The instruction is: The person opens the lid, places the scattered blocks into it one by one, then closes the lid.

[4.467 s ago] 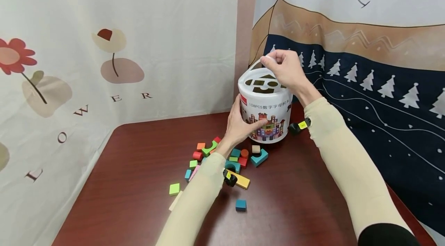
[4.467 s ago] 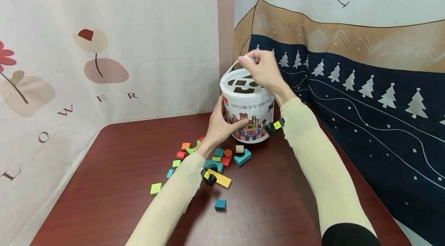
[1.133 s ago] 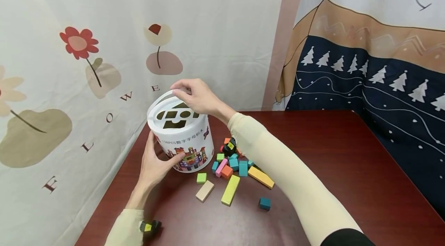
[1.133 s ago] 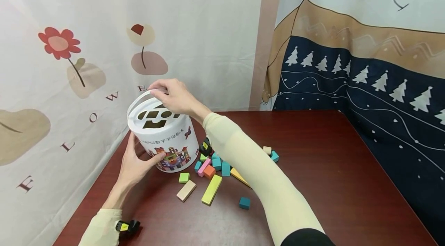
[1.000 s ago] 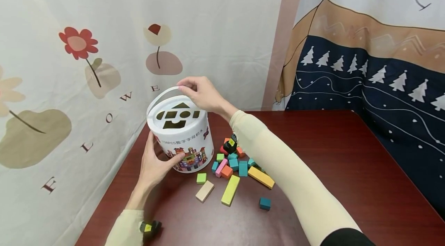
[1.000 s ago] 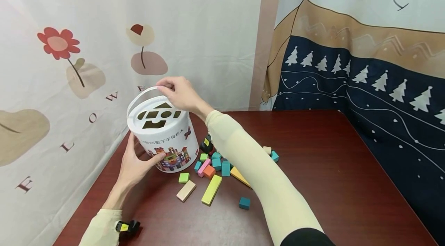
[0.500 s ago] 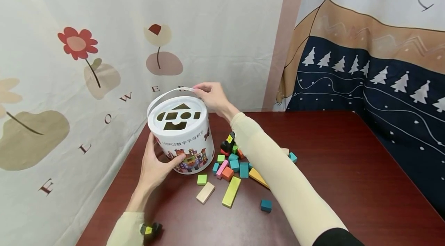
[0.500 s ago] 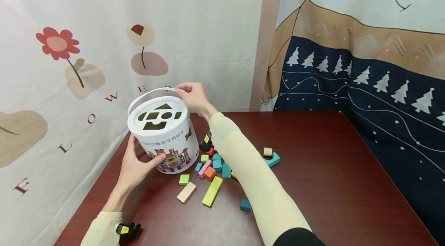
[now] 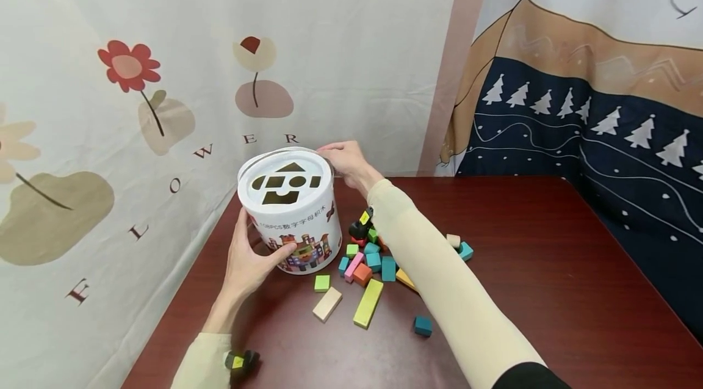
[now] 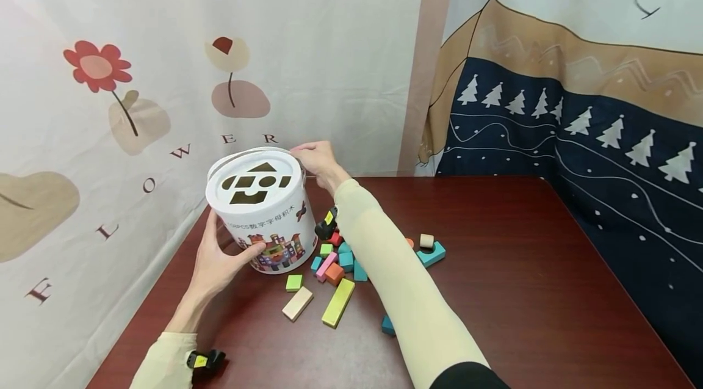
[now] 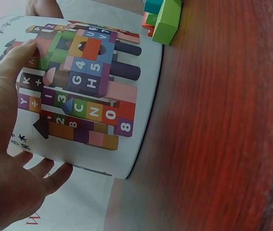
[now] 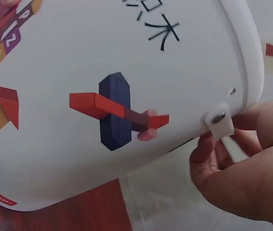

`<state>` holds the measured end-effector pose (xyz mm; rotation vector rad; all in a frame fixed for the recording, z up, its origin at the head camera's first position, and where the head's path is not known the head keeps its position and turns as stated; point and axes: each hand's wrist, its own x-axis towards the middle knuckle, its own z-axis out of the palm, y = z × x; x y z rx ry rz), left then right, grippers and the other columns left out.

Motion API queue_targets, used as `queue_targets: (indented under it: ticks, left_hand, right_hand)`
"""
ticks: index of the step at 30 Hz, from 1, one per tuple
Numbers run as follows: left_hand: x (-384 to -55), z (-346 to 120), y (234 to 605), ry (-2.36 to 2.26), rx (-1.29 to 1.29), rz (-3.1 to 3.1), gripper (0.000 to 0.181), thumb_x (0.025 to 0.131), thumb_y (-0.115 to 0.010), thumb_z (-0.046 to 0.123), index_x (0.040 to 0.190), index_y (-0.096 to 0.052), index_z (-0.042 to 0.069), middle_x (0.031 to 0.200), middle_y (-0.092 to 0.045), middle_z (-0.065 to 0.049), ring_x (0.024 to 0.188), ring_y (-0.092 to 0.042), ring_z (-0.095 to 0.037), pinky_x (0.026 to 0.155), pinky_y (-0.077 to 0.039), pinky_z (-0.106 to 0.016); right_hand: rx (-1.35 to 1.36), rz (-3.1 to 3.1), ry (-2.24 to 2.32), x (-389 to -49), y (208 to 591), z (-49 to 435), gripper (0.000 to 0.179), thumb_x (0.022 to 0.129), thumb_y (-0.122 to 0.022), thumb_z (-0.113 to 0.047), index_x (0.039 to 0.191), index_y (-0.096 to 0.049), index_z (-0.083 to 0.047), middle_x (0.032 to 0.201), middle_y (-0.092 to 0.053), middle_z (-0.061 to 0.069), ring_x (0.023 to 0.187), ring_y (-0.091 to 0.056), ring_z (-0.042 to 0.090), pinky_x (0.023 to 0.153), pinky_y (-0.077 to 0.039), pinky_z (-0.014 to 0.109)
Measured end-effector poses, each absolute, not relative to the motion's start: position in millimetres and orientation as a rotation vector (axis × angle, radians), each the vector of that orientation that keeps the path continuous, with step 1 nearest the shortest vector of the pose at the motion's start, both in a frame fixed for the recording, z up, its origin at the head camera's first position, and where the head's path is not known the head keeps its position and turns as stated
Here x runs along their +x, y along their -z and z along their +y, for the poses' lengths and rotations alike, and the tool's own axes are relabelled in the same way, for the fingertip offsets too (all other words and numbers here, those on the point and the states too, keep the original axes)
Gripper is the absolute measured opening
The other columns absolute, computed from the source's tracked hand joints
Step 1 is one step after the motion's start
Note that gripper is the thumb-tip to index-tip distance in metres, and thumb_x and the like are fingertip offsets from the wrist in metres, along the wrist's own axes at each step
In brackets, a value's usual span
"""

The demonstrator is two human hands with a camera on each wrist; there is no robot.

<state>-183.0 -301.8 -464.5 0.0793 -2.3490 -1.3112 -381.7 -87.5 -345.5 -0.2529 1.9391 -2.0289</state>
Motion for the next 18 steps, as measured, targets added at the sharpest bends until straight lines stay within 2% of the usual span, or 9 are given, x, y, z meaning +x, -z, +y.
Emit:
queue_targets:
  ticks: [4,7,12,15,18]
  left_hand:
    - [-183.9,-301.6,464.4,1.312,0.077,-2.345,0.126,0.083,-0.102,0.029,0.175,-0.019,0.054,0.168,-0.051,-0.003,0.150,-0.060,-0.027,0.106,-0.048,-0.011]
    - [-184.7,-301.8,466.0,1.312,0.080,-2.344,0.127,0.083,-0.102,0.029,0.175,-0.018,0.054,0.169,-0.049,-0.003,0.151,-0.059,-0.026,0.106,-0.048,-0.010]
    - [-185.3,-302.5,466.1,1.312,0.070,-2.342,0.128,0.082,-0.102,0.028,0.175,-0.018,0.053,0.169,-0.050,-0.003,0.150,-0.059,-0.025,0.106,-0.048,-0.010]
    - [-186.0,-303.2,461.9,1.329,0.057,-2.326,0.129,0.080,-0.104,0.025,0.174,-0.020,0.053,0.163,-0.056,0.000,0.140,-0.065,-0.021,0.104,-0.051,-0.012]
    - [-188.8,-304.6,454.9,1.387,0.016,-2.289,0.130,0.077,-0.105,0.020,0.173,-0.024,0.053,0.155,-0.061,0.002,0.128,-0.070,-0.016,0.101,-0.056,-0.015]
  right_hand:
    - [-0.148,1.772,2.051,-385.5,352.3,-86.7,0.025,0.103,-0.075,-0.006,0.125,-0.082,0.005,0.096,-0.080,0.008,0.080,-0.072,0.014,0.072,-0.062,0.026]
    - [-0.129,1.721,2.036,-386.9,357.6,-86.9,0.025,0.103,-0.073,-0.005,0.124,-0.081,0.007,0.087,-0.075,0.004,0.076,-0.069,0.013,0.070,-0.060,0.026]
    - [-0.137,1.745,2.013,-387.5,363.4,-88.3,0.023,0.106,-0.070,-0.006,0.121,-0.080,0.008,0.090,-0.071,0.003,0.078,-0.067,0.014,0.071,-0.060,0.026]
    - [-0.154,1.800,1.991,-386.8,364.4,-88.8,0.022,0.106,-0.069,-0.005,0.120,-0.080,0.008,0.096,-0.070,0.005,0.081,-0.068,0.015,0.072,-0.061,0.027]
    - [-0.158,1.858,1.975,-385.8,364.8,-88.7,0.021,0.104,-0.064,-0.001,0.115,-0.080,0.008,0.097,-0.069,0.006,0.076,-0.066,0.014,0.075,-0.058,0.030]
